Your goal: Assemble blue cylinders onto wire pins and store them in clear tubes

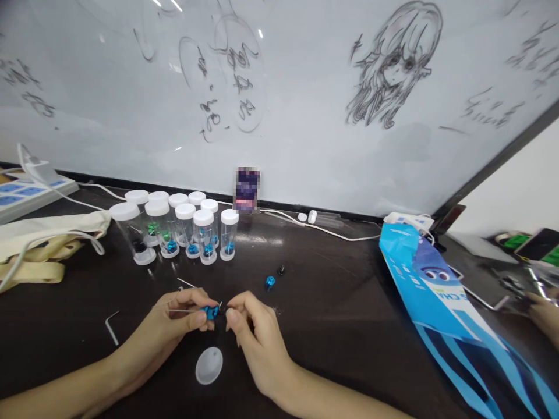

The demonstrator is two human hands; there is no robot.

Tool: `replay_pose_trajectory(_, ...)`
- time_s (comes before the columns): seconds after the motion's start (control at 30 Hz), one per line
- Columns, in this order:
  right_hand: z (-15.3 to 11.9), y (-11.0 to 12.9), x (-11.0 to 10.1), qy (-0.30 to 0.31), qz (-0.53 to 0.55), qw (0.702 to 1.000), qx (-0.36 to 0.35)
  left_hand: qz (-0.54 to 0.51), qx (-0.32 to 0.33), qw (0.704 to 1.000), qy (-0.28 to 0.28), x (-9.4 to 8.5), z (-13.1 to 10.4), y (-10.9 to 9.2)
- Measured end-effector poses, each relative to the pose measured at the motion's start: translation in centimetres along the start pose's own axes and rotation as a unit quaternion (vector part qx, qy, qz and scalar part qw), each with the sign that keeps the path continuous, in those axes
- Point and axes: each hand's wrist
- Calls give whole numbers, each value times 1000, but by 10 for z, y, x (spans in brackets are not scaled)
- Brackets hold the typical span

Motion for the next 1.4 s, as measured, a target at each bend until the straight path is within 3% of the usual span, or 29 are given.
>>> replay_pose_trajectory(0.3, 2, -2, 0, 28, -30, 999, -21, 7, 3, 1000, 26, -2, -1, 4)
replay_pose_trajectory(0.53, -1, 3, -1, -13, 26, 1000, -9, -13, -12, 1000, 3, 1, -1, -1)
replay_pose_trajectory(1.4, -1, 1, -1, -15, 31, 999, -25, -15, -7, 1000, 11, -3, 1, 3)
Point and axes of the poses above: each hand's wrist, its own z-axis towards the middle knuckle, its own x-axis out of the palm, y = z × x, and after that the axes turned 11 degrees about -y, right-handed
